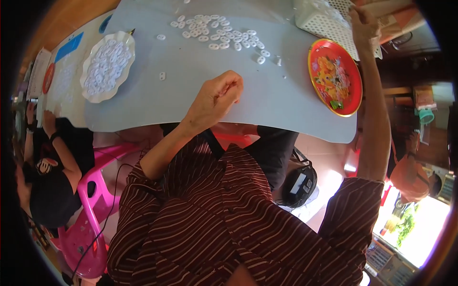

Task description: The recorder is manually snapping together small white plastic components at a workshop table.

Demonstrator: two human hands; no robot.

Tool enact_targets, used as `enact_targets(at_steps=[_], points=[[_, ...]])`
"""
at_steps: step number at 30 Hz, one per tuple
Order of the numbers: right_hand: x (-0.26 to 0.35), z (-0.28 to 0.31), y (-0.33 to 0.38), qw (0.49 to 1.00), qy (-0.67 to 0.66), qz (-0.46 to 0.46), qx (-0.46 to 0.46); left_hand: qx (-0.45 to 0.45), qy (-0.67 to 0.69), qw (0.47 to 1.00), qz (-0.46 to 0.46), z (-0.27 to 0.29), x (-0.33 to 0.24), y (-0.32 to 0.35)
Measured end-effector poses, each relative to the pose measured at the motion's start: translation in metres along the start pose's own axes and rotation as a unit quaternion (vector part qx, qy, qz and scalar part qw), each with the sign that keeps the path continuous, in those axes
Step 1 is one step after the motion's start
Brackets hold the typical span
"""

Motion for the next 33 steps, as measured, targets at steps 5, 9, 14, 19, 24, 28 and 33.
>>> enact_targets(at_steps=[5,9,14,19,24,28,33], points=[[0.096,-0.041,0.041,0.997,-0.02,0.047,0.055,-0.056,0.007,0.998,0.002,0.016,-0.003,0.025],[0.225,-0.117,0.127,0.904,-0.279,0.077,0.314,-0.03,0.046,0.998,0.031,0.016,-0.003,0.045],[0.324,-0.163,0.19,0.822,-0.366,0.204,0.385,-0.057,0.08,0.993,0.061,0.025,-0.006,0.065],[0.342,-0.185,0.201,0.807,-0.301,0.249,0.444,-0.086,0.074,0.992,0.06,0.041,-0.002,0.08],[0.318,-0.18,0.203,0.814,-0.265,0.211,0.473,-0.09,0.075,0.99,0.075,0.045,0.001,0.075],[0.277,-0.149,0.182,0.818,-0.394,0.065,0.413,-0.129,0.17,0.975,0.061,0.052,0.008,0.055],[0.256,-0.108,0.176,0.811,-0.475,0.035,0.341,-0.041,0.462,0.883,0.075,0.032,0.028,0.02]])
Point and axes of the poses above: each hand's wrist, its own y-axis away from the middle knuckle, its own z-axis out of the back of the hand, x = y × z, the point moved 10 cm from there along -y, towards the middle knuckle, and after that the axes turned 1 degree about -y, right-handed, at the moved point
